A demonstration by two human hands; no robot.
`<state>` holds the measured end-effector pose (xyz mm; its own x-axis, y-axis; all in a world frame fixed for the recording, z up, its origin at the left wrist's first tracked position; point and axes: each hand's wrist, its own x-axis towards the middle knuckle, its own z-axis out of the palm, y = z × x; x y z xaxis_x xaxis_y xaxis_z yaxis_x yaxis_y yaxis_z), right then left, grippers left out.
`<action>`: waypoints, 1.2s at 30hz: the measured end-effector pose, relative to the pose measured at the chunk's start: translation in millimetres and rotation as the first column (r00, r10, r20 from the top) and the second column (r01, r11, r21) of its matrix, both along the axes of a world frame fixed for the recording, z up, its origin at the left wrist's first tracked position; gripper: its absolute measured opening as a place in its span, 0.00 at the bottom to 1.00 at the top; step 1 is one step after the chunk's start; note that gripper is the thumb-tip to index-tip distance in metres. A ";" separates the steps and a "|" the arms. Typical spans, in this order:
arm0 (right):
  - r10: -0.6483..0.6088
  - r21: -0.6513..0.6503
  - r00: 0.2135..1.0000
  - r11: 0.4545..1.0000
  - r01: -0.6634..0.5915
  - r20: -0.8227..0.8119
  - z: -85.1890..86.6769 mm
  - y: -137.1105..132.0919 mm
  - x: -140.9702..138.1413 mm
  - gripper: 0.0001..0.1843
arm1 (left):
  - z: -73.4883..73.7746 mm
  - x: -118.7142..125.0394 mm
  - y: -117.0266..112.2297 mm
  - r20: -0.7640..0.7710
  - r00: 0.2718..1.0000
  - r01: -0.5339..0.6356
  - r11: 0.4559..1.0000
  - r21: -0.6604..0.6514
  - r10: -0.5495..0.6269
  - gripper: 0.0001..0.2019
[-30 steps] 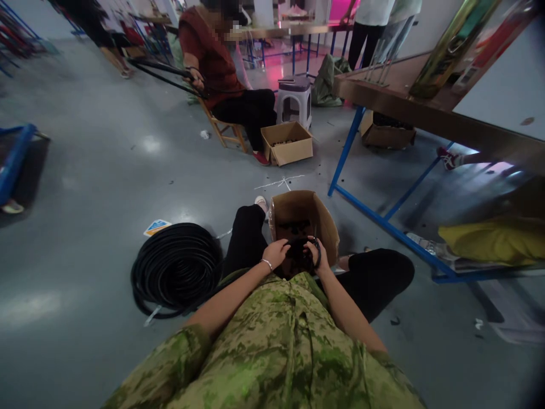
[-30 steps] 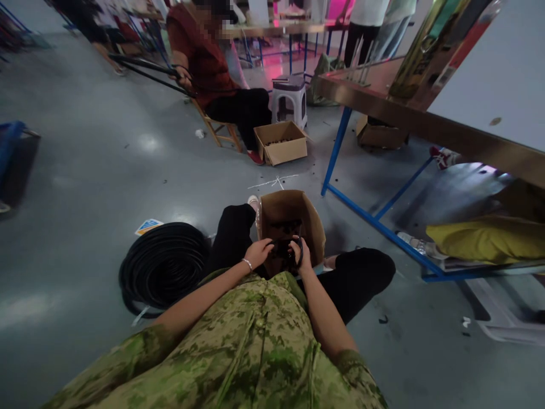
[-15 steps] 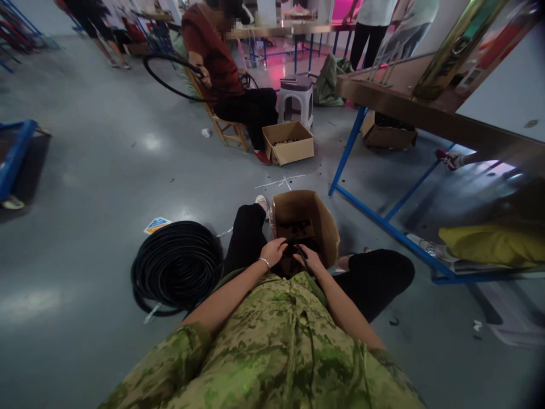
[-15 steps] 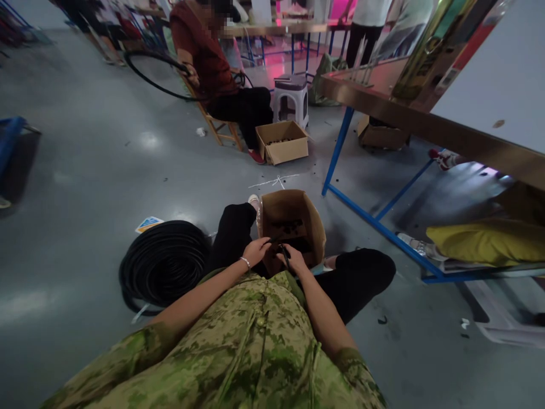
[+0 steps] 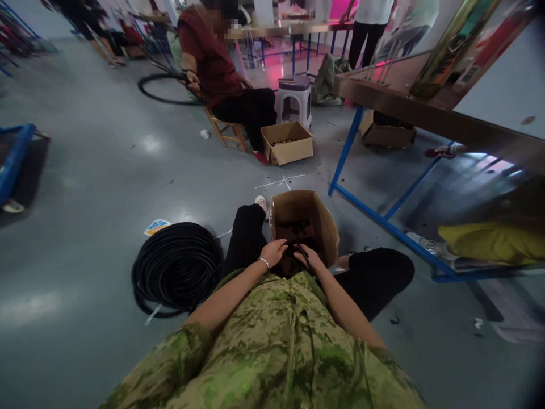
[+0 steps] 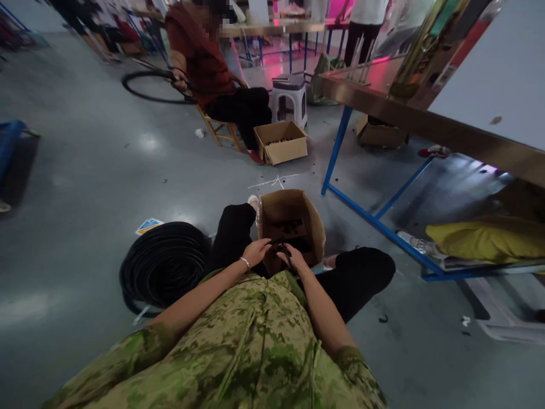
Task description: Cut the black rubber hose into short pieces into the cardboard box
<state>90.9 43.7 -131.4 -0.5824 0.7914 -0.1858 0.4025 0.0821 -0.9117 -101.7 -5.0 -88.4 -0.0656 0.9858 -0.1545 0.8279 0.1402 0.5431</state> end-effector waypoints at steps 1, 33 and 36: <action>0.006 -0.008 1.000 1.000 -0.006 0.004 -0.4 -0.4 -0.1 0.25 | 0.5 0.2 -0.2 -0.001 1.000 0.005 1.000 -0.001 -0.005 0.16; 0.051 0.010 0.999 0.999 -0.051 -0.009 -1.5 1.1 1.6 0.24 | -6.4 -2.7 0.7 0.018 0.998 0.060 0.998 -0.014 -0.060 0.14; 0.057 0.003 0.998 0.998 -0.057 -0.006 -2.7 1.8 1.6 0.24 | -6.6 -3.2 0.9 0.025 0.997 0.071 0.997 -0.012 -0.070 0.14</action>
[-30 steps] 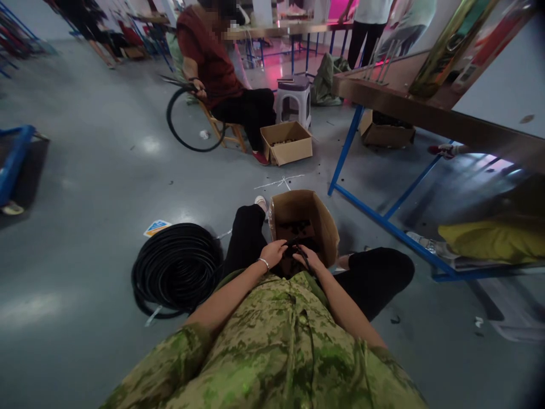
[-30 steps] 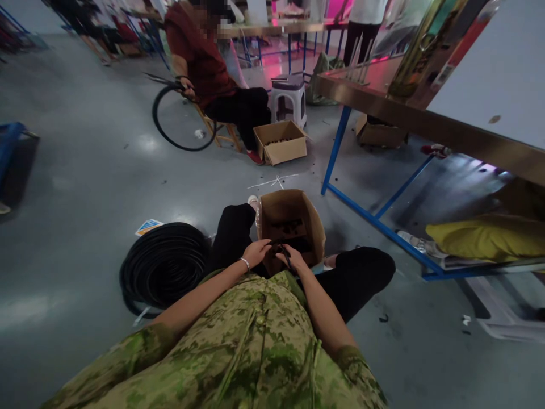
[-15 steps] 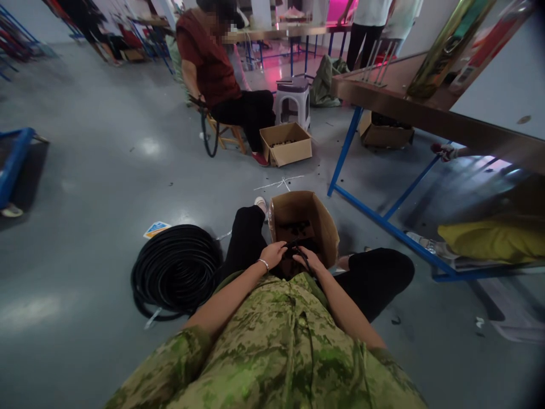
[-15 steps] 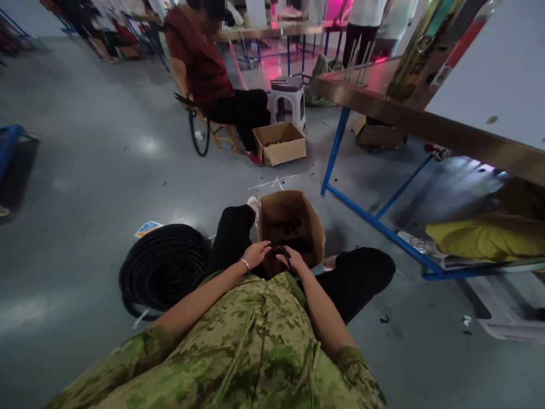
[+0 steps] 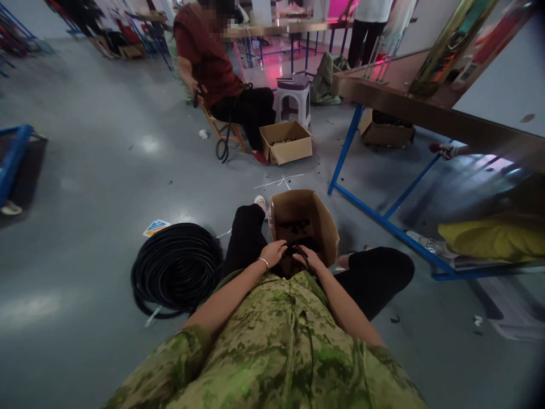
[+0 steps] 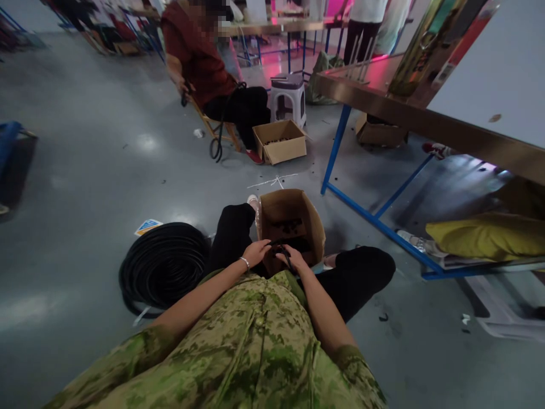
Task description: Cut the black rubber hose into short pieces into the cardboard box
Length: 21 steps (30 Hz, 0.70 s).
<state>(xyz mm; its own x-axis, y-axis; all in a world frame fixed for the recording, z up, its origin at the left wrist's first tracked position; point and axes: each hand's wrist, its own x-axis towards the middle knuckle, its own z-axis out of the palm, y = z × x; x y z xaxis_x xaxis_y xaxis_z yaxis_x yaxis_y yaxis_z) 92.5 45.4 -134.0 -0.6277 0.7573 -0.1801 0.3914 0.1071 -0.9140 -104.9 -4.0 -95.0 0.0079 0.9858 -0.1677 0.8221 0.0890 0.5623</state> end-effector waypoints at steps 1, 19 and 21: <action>0.003 0.001 1.000 1.000 -0.003 0.002 -0.6 0.3 0.2 0.24 | 0.0 -0.5 0.3 0.002 1.000 0.004 1.000 0.001 -0.004 0.14; -0.026 0.239 0.970 0.970 -0.033 0.242 -3.9 -2.3 1.7 0.11 | -0.1 -6.9 7.5 -0.054 0.999 0.003 0.995 -0.099 -0.008 0.11; -0.040 0.234 0.962 0.972 -0.025 0.269 -5.5 -3.5 -0.7 0.11 | -0.9 -6.1 7.7 -0.077 0.997 -0.015 0.993 -0.113 0.006 0.11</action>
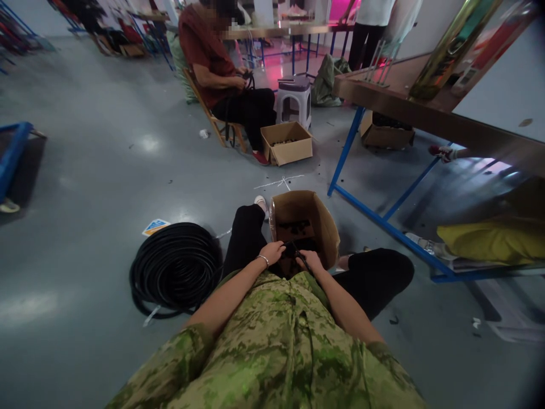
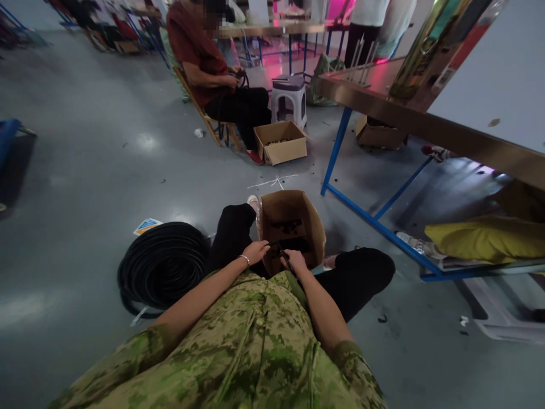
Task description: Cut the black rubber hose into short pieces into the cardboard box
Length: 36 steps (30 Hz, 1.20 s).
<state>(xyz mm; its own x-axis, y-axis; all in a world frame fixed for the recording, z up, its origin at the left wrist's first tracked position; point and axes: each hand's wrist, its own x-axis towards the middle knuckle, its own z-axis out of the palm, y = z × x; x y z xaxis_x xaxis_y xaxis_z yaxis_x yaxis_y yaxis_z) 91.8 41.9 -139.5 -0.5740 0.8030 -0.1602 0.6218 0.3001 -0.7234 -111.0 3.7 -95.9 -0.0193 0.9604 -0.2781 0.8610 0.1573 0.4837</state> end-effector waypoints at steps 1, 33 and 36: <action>-0.008 -0.006 1.000 1.000 0.008 0.016 -0.8 -0.6 -1.1 0.10 | -0.2 0.2 0.0 -0.012 1.000 -0.009 1.000 -0.005 0.009 0.11; 0.009 -0.230 0.963 0.970 -0.073 -0.270 15.0 -5.9 -4.1 0.23 | 7.5 3.6 -10.9 0.137 0.989 -0.090 0.963 0.255 0.057 0.12; 0.018 -0.228 0.958 0.970 -0.087 -0.286 14.9 -6.4 -4.4 0.22 | 7.6 5.4 -11.8 0.131 0.991 -0.063 0.969 0.239 0.032 0.12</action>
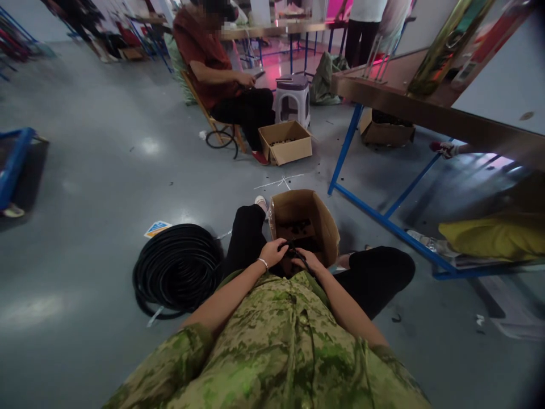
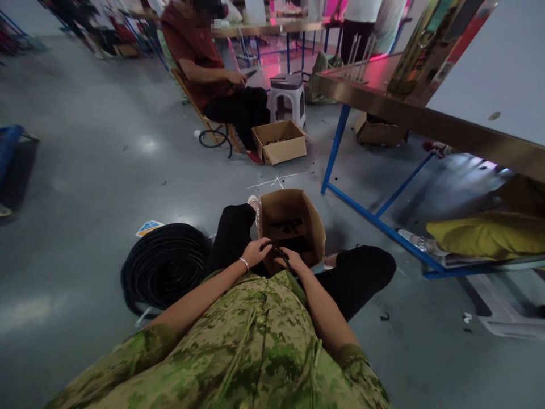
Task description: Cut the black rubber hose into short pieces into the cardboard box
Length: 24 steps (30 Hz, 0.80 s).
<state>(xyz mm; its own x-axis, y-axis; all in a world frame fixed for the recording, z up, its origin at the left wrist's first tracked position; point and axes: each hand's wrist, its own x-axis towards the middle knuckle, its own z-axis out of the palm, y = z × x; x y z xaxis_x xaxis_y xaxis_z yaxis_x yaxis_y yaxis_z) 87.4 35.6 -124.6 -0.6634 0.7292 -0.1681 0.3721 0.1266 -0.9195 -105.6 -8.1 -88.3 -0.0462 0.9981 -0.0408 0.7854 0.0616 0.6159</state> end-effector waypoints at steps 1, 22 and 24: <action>0.003 -0.001 1.000 1.000 -0.003 -0.008 -0.4 0.1 0.0 0.22 | 0.0 0.4 -0.1 -0.001 1.000 0.008 1.000 -0.006 -0.008 0.12; 0.011 0.132 0.998 0.991 -0.019 0.060 -6.7 -2.9 0.9 0.16 | -3.3 -1.9 5.4 -0.068 0.997 0.039 0.995 -0.094 -0.045 0.11; 0.007 0.151 0.995 0.988 -0.021 0.095 -6.3 -2.4 0.4 0.15 | -3.4 -1.1 5.2 -0.088 0.995 0.031 0.993 -0.112 -0.040 0.12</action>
<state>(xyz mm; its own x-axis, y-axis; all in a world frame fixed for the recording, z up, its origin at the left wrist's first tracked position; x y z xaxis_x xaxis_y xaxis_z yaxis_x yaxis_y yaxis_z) 87.8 33.2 -130.9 -0.6603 0.7416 -0.1183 0.4530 0.2677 -0.8504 -106.7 -2.8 -91.7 -0.0193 0.9888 -0.1479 0.8400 0.0962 0.5340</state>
